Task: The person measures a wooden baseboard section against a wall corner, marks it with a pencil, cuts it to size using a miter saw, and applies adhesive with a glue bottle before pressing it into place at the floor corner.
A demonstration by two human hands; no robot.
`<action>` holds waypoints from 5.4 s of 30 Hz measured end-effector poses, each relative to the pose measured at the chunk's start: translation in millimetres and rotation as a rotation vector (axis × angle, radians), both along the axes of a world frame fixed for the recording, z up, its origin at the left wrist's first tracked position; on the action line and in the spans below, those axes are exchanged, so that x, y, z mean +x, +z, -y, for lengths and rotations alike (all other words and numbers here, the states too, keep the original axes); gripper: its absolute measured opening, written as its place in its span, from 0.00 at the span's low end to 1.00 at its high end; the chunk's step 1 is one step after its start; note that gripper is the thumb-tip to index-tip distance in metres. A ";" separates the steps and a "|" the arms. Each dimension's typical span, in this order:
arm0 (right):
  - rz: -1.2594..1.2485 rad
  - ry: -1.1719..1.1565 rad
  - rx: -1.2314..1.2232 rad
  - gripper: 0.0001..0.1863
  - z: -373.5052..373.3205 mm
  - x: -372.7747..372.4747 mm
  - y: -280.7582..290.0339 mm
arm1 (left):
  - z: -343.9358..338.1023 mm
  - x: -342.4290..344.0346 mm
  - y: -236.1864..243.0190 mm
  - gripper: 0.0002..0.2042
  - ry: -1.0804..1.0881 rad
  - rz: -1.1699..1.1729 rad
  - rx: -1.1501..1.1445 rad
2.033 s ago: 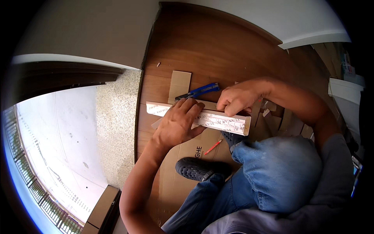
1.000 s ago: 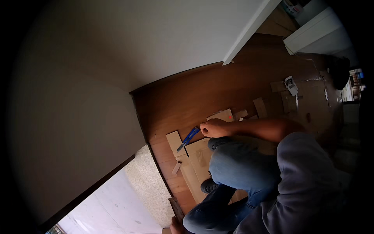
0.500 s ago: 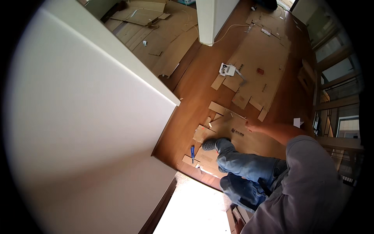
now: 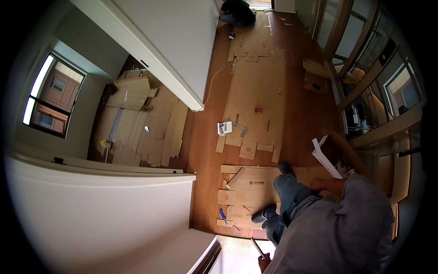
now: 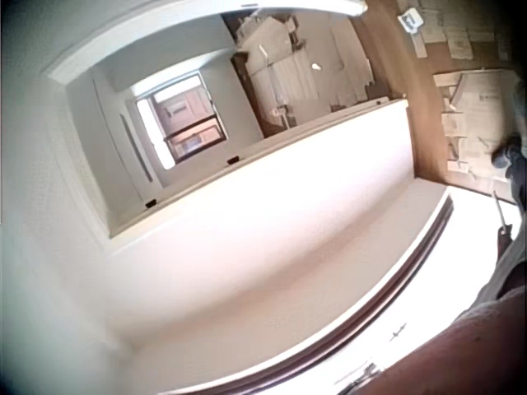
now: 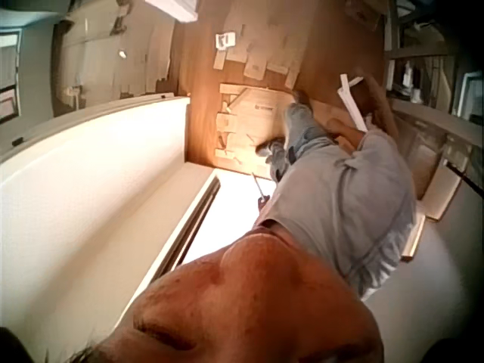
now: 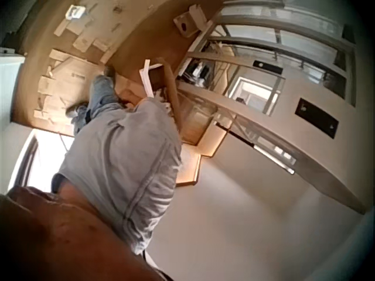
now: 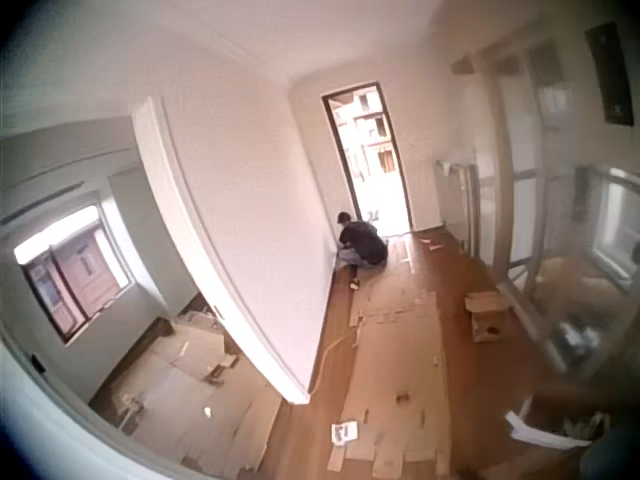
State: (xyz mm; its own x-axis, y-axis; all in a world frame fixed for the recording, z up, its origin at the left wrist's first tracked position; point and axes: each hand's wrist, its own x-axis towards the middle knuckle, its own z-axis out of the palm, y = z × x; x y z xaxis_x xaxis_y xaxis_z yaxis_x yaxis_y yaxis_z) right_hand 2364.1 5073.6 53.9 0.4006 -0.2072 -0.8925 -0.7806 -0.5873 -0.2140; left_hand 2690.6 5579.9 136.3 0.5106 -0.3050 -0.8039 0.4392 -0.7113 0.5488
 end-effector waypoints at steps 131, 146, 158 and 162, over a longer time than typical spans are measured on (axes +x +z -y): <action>1.519 -2.004 -0.110 0.15 3620.4 -317.8 364.1 | 4196.3 -432.0 242.5 0.16 -1.585 -0.257 -0.673; 1.733 -2.065 -0.089 0.13 3992.3 -555.6 317.7 | 4578.8 -624.1 216.0 0.14 -1.695 -0.397 -0.445; 1.330 -2.667 -0.556 0.12 4281.0 -734.0 233.9 | 4946.5 -841.8 127.2 0.30 -2.105 0.004 -0.459; 1.181 -2.783 -0.755 0.12 4355.1 -796.1 248.7 | 5052.2 -926.6 158.1 0.37 -2.376 0.004 -0.452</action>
State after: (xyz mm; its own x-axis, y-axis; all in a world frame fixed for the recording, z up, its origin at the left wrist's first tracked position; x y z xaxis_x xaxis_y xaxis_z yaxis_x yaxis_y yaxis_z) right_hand 1568.1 718.5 302.6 -0.7739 -0.3976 -0.4929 0.4768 0.1464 -0.8667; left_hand 1764.0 527.7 294.5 -0.8074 -0.2048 -0.5533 -0.5896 0.3172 0.7428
